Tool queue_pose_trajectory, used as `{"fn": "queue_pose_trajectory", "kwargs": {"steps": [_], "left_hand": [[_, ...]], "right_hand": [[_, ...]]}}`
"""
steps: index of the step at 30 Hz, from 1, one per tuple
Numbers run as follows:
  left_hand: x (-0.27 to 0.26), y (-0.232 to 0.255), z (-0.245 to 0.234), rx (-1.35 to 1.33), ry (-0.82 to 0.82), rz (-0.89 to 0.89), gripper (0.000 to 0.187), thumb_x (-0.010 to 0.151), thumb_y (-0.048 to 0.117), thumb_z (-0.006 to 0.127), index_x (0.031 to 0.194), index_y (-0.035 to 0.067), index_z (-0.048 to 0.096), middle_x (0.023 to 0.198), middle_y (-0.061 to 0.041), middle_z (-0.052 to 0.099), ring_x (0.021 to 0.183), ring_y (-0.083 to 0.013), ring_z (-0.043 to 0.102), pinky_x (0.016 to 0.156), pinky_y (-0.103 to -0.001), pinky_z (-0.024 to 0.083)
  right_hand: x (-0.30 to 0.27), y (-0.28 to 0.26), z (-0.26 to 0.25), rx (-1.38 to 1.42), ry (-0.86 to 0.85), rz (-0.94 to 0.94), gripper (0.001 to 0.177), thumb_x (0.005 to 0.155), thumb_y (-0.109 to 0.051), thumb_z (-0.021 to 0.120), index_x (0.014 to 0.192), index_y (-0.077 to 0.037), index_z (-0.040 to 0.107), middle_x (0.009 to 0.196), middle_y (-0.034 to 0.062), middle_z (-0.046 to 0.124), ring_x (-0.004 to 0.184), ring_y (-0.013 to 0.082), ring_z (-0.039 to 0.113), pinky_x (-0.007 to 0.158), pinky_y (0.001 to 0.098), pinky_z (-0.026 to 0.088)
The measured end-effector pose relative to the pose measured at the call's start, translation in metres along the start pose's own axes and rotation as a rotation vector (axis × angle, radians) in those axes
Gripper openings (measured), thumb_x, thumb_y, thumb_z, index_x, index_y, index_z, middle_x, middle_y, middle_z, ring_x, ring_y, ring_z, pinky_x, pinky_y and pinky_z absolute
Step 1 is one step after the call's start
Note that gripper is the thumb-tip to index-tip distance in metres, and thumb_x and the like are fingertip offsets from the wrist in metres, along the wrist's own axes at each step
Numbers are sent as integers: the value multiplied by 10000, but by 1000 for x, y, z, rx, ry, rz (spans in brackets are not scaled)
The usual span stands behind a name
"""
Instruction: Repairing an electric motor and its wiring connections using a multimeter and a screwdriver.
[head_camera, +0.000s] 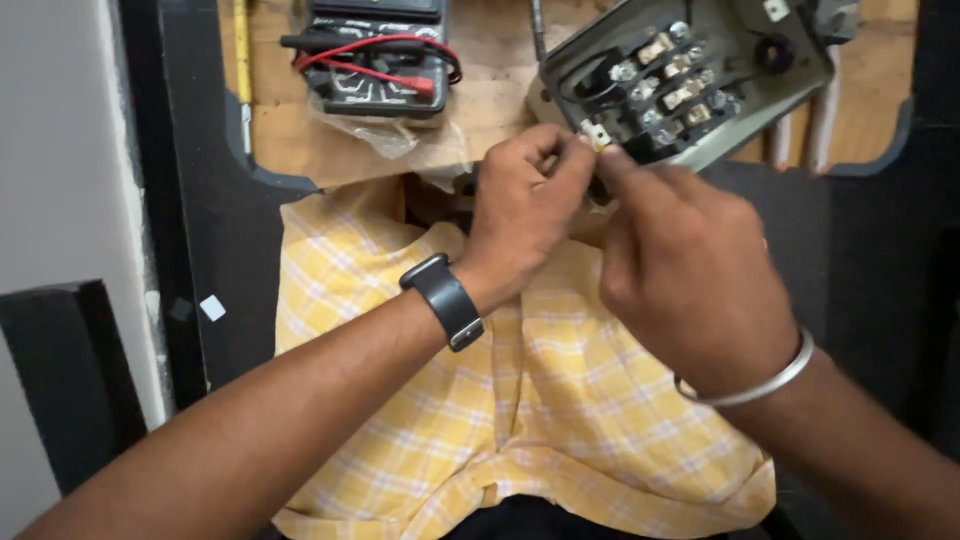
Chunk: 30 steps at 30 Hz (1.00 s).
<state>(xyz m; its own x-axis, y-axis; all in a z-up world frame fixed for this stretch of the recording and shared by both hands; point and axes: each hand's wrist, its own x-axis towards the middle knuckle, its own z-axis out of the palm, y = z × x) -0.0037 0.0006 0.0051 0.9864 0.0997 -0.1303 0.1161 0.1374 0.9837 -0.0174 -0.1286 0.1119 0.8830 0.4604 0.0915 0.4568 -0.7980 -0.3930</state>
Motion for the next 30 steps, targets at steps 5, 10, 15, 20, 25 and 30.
{"fn": "queue_pose_trajectory", "kwargs": {"steps": [5,10,15,20,25,30], "left_hand": [[3,-7,-1,11,12,41,261,993,207,632,851,-5,690,676,35,628,648,-12,534,561,-249,459],[1,-2,-2,42,-3,0,253,985,201,639,845,-5,689,645,39,573,618,-17,485,521,-255,411],[3,-8,-1,110,8,-12,303,1018,203,638,813,-20,655,632,34,516,613,-25,440,512,-264,377],[1,12,-1,124,0,-4,241,999,197,650,882,-4,712,612,53,563,570,-14,461,496,-245,376],[-2,23,-1,35,-77,52,220,1020,168,657,921,-20,717,684,60,585,617,-5,462,519,-244,361],[1,34,-9,-53,-320,135,237,1046,221,668,1044,-8,728,859,37,715,798,-17,612,680,-223,506]], "right_hand": [[-2,-2,0,38,42,-34,360,877,28,617,1227,70,689,931,241,703,781,407,687,714,471,553],[3,2,5,37,-62,76,352,917,14,602,1258,73,668,902,238,705,682,356,698,641,429,568],[2,17,8,28,115,-100,324,953,24,611,1267,78,668,1082,265,719,902,363,732,813,435,595],[23,42,-16,486,104,118,307,995,16,561,1300,55,574,1093,134,691,782,156,628,622,285,523],[29,49,-25,675,-71,451,222,962,-113,689,1161,-14,696,849,16,695,550,32,530,437,209,442],[33,51,-21,780,-160,509,182,967,-177,696,1084,-50,758,731,-39,622,547,23,471,456,214,381]]}}
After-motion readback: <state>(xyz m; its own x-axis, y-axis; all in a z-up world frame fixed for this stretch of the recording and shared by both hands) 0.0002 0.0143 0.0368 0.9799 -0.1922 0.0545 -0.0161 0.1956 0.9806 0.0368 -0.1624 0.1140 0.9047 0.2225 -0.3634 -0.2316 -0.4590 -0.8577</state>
